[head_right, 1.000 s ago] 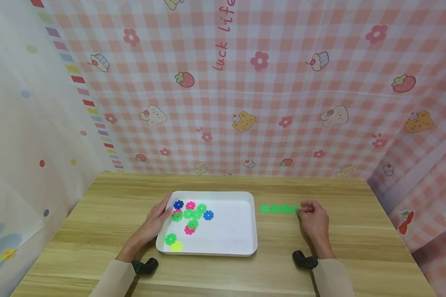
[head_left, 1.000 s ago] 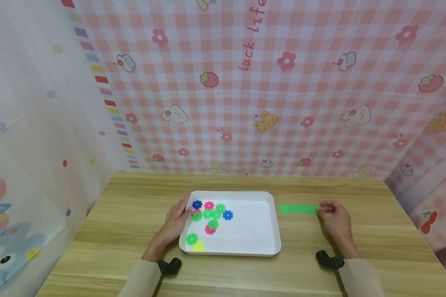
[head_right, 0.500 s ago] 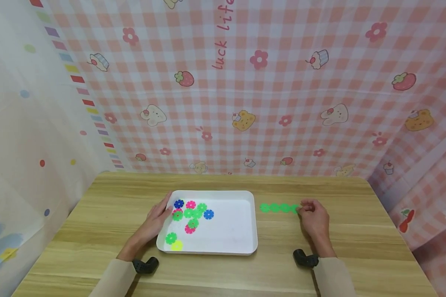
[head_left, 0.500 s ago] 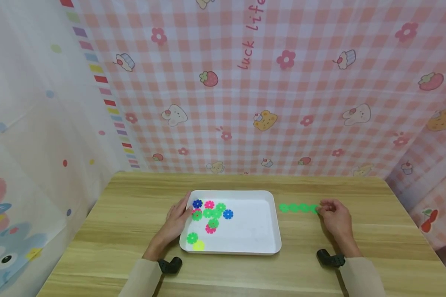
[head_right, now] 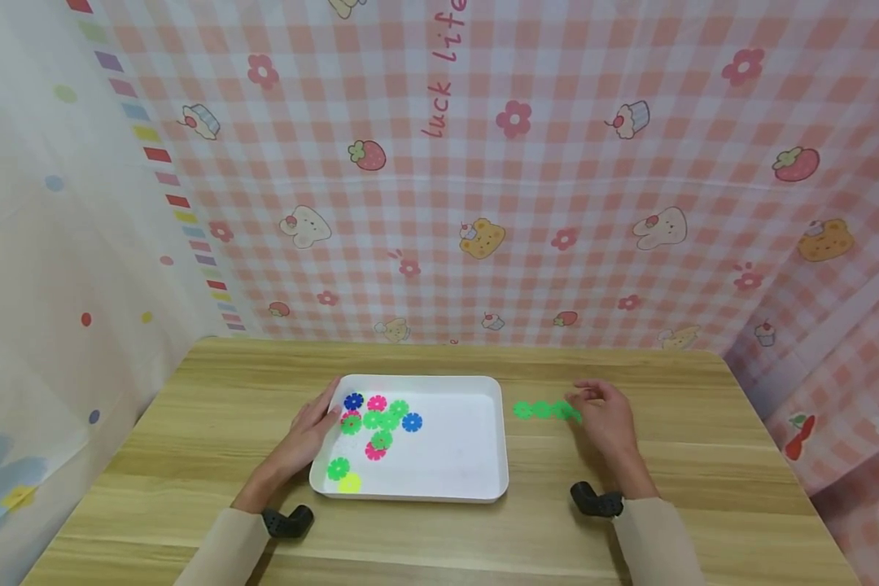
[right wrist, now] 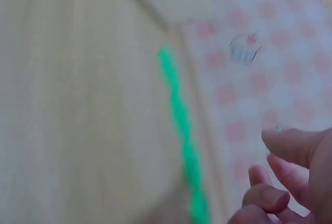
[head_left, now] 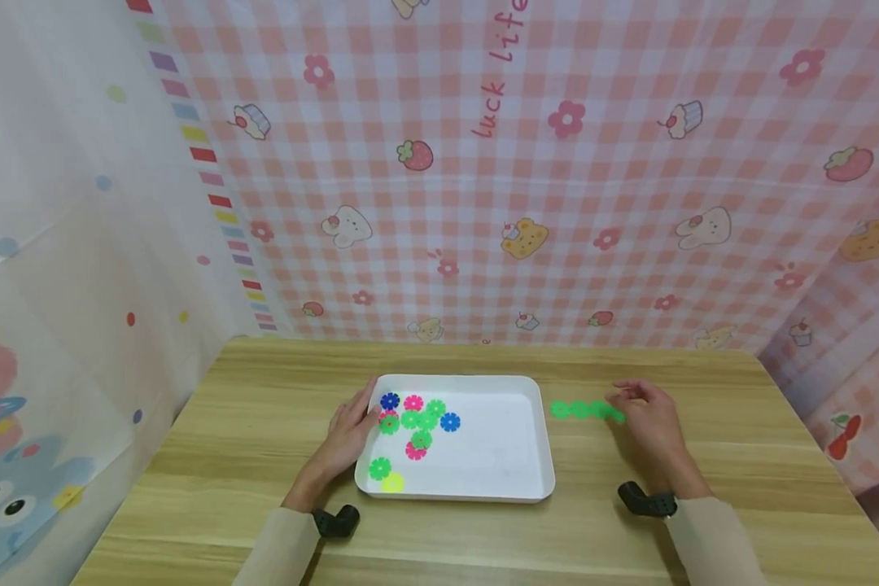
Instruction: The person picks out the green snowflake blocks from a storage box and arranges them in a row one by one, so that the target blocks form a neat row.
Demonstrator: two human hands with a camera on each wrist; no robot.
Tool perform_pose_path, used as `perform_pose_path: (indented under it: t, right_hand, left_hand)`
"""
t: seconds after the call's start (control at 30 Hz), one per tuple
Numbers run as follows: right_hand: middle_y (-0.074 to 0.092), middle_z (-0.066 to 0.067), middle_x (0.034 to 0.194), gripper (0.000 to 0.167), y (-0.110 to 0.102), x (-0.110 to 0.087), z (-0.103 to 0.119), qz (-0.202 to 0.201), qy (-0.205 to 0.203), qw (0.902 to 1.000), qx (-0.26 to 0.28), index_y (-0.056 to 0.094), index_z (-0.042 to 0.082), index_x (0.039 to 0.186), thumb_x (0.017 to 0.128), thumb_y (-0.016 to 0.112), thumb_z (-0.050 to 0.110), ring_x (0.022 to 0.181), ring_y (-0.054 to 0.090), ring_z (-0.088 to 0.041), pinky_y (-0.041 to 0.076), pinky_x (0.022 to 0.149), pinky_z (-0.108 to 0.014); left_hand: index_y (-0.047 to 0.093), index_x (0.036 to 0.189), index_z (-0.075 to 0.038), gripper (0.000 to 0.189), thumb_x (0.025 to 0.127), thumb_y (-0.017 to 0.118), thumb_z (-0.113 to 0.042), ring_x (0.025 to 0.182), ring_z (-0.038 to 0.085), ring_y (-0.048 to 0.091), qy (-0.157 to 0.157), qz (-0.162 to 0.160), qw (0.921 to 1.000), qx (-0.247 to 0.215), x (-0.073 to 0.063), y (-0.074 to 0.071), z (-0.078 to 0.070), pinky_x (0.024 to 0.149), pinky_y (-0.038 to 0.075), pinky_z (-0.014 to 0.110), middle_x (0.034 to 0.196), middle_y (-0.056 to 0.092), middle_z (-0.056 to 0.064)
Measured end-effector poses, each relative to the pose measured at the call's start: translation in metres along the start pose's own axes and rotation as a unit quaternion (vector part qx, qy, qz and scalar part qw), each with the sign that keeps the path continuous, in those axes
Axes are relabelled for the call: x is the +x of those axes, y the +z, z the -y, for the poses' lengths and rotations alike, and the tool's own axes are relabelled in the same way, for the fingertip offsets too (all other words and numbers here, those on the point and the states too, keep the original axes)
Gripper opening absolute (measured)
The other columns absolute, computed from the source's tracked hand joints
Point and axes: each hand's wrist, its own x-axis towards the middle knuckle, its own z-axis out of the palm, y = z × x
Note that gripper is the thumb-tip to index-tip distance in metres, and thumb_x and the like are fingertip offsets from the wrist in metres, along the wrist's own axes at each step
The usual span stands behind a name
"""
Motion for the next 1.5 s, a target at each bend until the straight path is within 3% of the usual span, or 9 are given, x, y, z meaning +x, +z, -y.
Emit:
perform_pose_path:
  t: [0.13,0.27,0.37,0.6,0.8,0.9,1.0,1.3,1.5]
  right_hand:
    - [0.063,-0.011,0.112,0.040,0.009,0.003,0.027,0.056,-0.033,0.9979,0.004,0.060,0.002,0.127,0.099,0.062,0.030,0.104,0.054,-0.022,0.045,0.075,-0.027]
    - [0.065,-0.009,0.107,0.035,0.026,0.007,0.051,0.112,-0.058,0.9916,0.028,0.062,0.001,0.122,0.098,0.063,0.026,0.103,0.056,-0.025,0.050,0.078,-0.032]
    - [0.064,-0.008,0.103,0.030,0.042,0.009,0.068,0.165,-0.066,0.9830,0.046,0.063,0.001,0.117,0.096,0.065,0.023,0.096,0.057,-0.024,0.051,0.077,-0.036]
    - [0.059,-0.007,0.086,0.027,0.084,0.006,0.101,0.281,-0.067,0.9570,0.029,0.067,0.003,0.114,0.093,0.069,0.020,0.056,0.042,-0.015,0.036,0.049,-0.025]
    - [0.059,-0.015,0.081,0.026,0.121,0.001,0.117,0.367,-0.084,0.9265,0.001,0.067,0.004,0.114,0.091,0.070,0.016,0.049,0.040,-0.013,0.035,0.047,-0.025]
    - [0.057,-0.018,0.080,0.025,0.136,0.000,0.122,0.387,-0.088,0.9180,-0.004,0.067,0.007,0.116,0.092,0.070,0.016,0.048,0.039,-0.015,0.035,0.047,-0.026]
    - [0.055,-0.013,0.079,0.025,0.149,0.000,0.124,0.390,-0.088,0.9167,-0.010,0.067,0.010,0.116,0.093,0.069,0.016,0.049,0.038,-0.015,0.034,0.047,-0.025]
    - [0.052,-0.002,0.075,0.027,0.179,0.000,0.121,0.363,-0.112,0.9236,-0.051,0.070,0.016,0.114,0.087,0.076,0.015,0.068,0.047,-0.017,0.039,0.060,-0.027]
    - [0.050,0.000,0.073,0.028,0.190,0.001,0.114,0.349,-0.106,0.9296,-0.053,0.070,0.017,0.113,0.086,0.077,0.013,0.068,0.046,-0.016,0.037,0.062,-0.027]
  left_hand:
    - [0.012,0.161,-0.018,0.057,0.109,0.031,-0.032,0.152,0.034,0.008,0.001,0.000,1.0000,0.000,0.000,-0.001,0.001,0.120,-0.010,0.053,0.165,0.017,0.011]
    - [0.012,0.161,-0.020,0.056,0.109,0.031,-0.032,0.152,0.034,0.008,-0.001,0.001,1.0000,0.001,0.000,-0.001,0.001,0.120,-0.009,0.053,0.165,0.017,0.011]
    - [0.013,0.161,-0.020,0.056,0.109,0.031,-0.032,0.152,0.034,0.008,0.001,0.001,1.0000,-0.001,0.000,-0.001,0.002,0.120,-0.009,0.052,0.165,0.018,0.012]
    - [0.013,0.161,-0.020,0.056,0.109,0.031,-0.032,0.152,0.034,0.009,0.004,0.001,1.0000,0.000,0.000,0.000,0.002,0.120,-0.008,0.052,0.165,0.018,0.012]
    - [0.013,0.161,-0.021,0.056,0.109,0.032,-0.032,0.152,0.034,0.008,0.002,-0.001,1.0000,0.002,0.001,-0.001,0.001,0.120,-0.008,0.052,0.165,0.017,0.011]
    - [0.013,0.161,-0.021,0.056,0.109,0.032,-0.032,0.152,0.034,0.008,0.002,-0.001,1.0000,0.001,0.001,0.000,0.002,0.120,-0.009,0.052,0.165,0.017,0.011]
    - [0.013,0.161,-0.020,0.056,0.109,0.032,-0.031,0.152,0.034,0.008,0.005,-0.002,1.0000,-0.001,0.000,0.000,0.002,0.120,-0.009,0.053,0.165,0.017,0.011]
    - [0.014,0.161,-0.020,0.055,0.109,0.032,-0.030,0.152,0.034,0.009,0.005,-0.004,1.0000,-0.002,-0.001,-0.001,-0.001,0.120,-0.009,0.053,0.165,0.017,0.012]
    - [0.013,0.161,-0.021,0.056,0.109,0.031,-0.032,0.152,0.035,0.008,-0.001,-0.001,1.0000,-0.001,0.000,0.000,0.001,0.120,-0.010,0.053,0.165,0.017,0.012]
